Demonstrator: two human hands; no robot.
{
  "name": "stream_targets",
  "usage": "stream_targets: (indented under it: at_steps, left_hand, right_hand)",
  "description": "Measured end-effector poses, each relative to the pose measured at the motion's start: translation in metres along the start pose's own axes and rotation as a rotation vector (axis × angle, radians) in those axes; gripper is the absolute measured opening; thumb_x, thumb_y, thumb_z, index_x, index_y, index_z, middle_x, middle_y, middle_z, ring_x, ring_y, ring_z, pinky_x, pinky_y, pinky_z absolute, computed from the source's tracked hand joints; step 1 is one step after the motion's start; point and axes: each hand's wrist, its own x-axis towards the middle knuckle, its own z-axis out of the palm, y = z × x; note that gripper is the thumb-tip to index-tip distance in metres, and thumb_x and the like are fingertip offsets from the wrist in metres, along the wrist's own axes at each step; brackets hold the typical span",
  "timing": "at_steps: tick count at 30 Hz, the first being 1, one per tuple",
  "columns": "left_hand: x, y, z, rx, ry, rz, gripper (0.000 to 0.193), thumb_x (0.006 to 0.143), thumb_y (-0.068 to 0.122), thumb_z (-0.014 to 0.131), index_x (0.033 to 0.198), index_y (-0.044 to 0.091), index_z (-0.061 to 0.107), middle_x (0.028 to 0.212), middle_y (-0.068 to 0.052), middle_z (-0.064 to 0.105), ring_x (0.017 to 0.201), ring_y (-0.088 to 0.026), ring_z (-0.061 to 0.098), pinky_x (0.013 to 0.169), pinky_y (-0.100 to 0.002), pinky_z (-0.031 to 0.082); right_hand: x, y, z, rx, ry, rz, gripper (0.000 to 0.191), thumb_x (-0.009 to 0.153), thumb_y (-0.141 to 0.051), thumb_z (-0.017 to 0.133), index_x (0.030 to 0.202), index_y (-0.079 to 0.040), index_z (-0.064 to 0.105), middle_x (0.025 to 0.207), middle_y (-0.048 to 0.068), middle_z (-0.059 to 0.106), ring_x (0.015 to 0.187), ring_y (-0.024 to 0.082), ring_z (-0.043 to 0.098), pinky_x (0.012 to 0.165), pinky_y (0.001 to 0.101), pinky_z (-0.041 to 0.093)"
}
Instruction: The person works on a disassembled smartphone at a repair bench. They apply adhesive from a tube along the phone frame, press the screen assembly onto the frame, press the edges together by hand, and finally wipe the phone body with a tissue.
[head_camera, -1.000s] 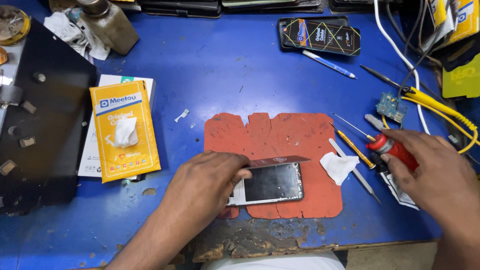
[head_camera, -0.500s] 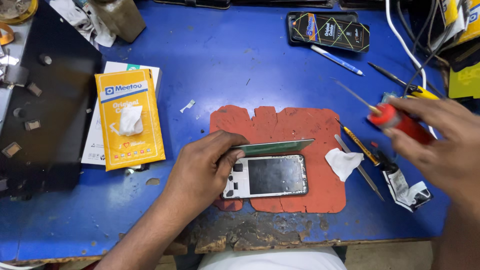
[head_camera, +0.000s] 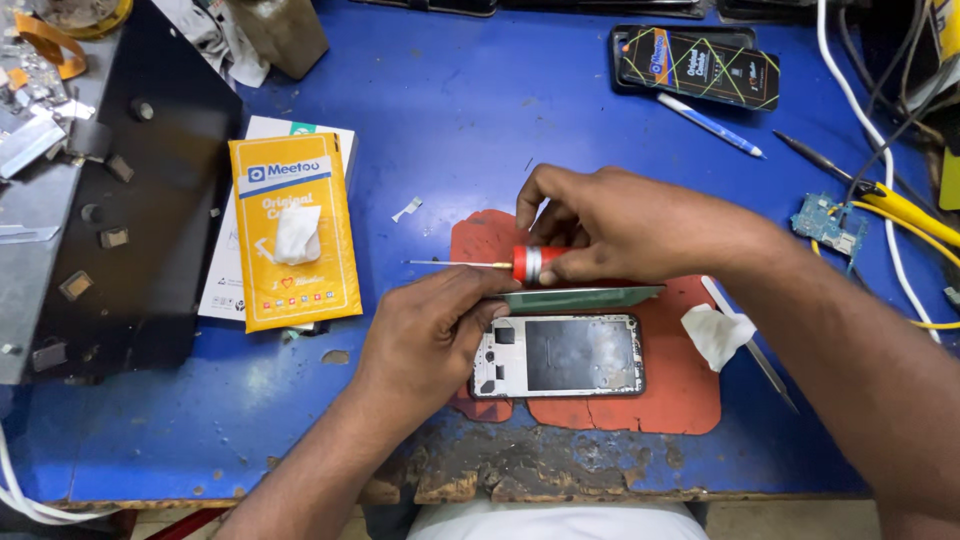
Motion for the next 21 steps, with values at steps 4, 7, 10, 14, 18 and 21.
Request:
stream_targets:
  at_steps: [4, 7, 10, 14, 18, 21]
  left_hand:
    - [0.003, 0.001, -0.002, 0.082, 0.034, 0.046, 0.020, 0.088, 0.004, 0.073, 0.108, 0.005, 0.070, 0.095, -0.011, 0.071, 0.088, -0.031, 0.070, 0.078, -0.041, 0.055]
    - [0.004, 0.002, -0.002, 0.106, 0.047, 0.033, 0.021, 0.088, 0.004, 0.073, 0.109, 0.004, 0.069, 0.095, -0.011, 0.070, 0.090, -0.032, 0.069, 0.079, -0.041, 0.054]
    - [0.005, 0.003, -0.003, 0.109, 0.060, 0.030, 0.023, 0.088, 0.004, 0.073, 0.110, 0.003, 0.068, 0.097, -0.012, 0.070, 0.090, -0.031, 0.068, 0.079, -0.041, 0.054]
    - [0.006, 0.004, -0.002, 0.093, 0.073, 0.000, 0.025, 0.088, 0.005, 0.074, 0.112, 0.002, 0.068, 0.097, -0.012, 0.070, 0.089, -0.029, 0.069, 0.077, -0.039, 0.055]
    - [0.010, 0.006, 0.001, 0.064, 0.074, -0.086, 0.031, 0.085, 0.006, 0.076, 0.114, 0.002, 0.068, 0.097, -0.013, 0.070, 0.080, -0.025, 0.070, 0.072, -0.036, 0.055]
    - [0.012, 0.008, 0.002, 0.083, 0.086, -0.103, 0.034, 0.085, 0.007, 0.077, 0.117, 0.002, 0.068, 0.096, -0.013, 0.070, 0.080, -0.023, 0.071, 0.073, -0.034, 0.056]
  right_hand:
    - [0.002, 0.007, 0.002, 0.026, 0.029, -0.081, 0.049, 0.080, -0.016, 0.078, 0.123, -0.010, 0.057, 0.108, 0.011, 0.079, 0.100, 0.021, 0.078, 0.088, 0.0350, 0.063]
    - [-0.007, 0.014, -0.002, 0.050, 0.084, -0.137, 0.034, 0.085, -0.016, 0.075, 0.116, -0.008, 0.063, 0.108, 0.008, 0.080, 0.100, 0.021, 0.079, 0.088, 0.0351, 0.063]
    - [-0.022, 0.019, -0.011, -0.063, 0.204, -0.096, 0.029, 0.087, -0.017, 0.072, 0.114, -0.009, 0.065, 0.105, 0.006, 0.080, 0.098, 0.020, 0.078, 0.086, 0.0352, 0.061]
    - [-0.057, 0.028, -0.027, -0.214, 0.380, -0.065, 0.029, 0.089, -0.015, 0.071, 0.116, -0.007, 0.067, 0.109, 0.008, 0.077, 0.100, 0.022, 0.076, 0.084, 0.0356, 0.060]
    - [-0.110, 0.045, -0.036, -0.317, 0.618, -0.061, 0.025, 0.094, -0.011, 0.068, 0.117, -0.003, 0.069, 0.112, 0.010, 0.076, 0.104, 0.023, 0.075, 0.091, 0.0350, 0.060]
    - [-0.152, 0.063, -0.024, -0.189, 0.828, 0.089, 0.018, 0.100, -0.012, 0.064, 0.114, -0.003, 0.069, 0.107, 0.009, 0.074, 0.100, 0.020, 0.074, 0.093, 0.0329, 0.059]
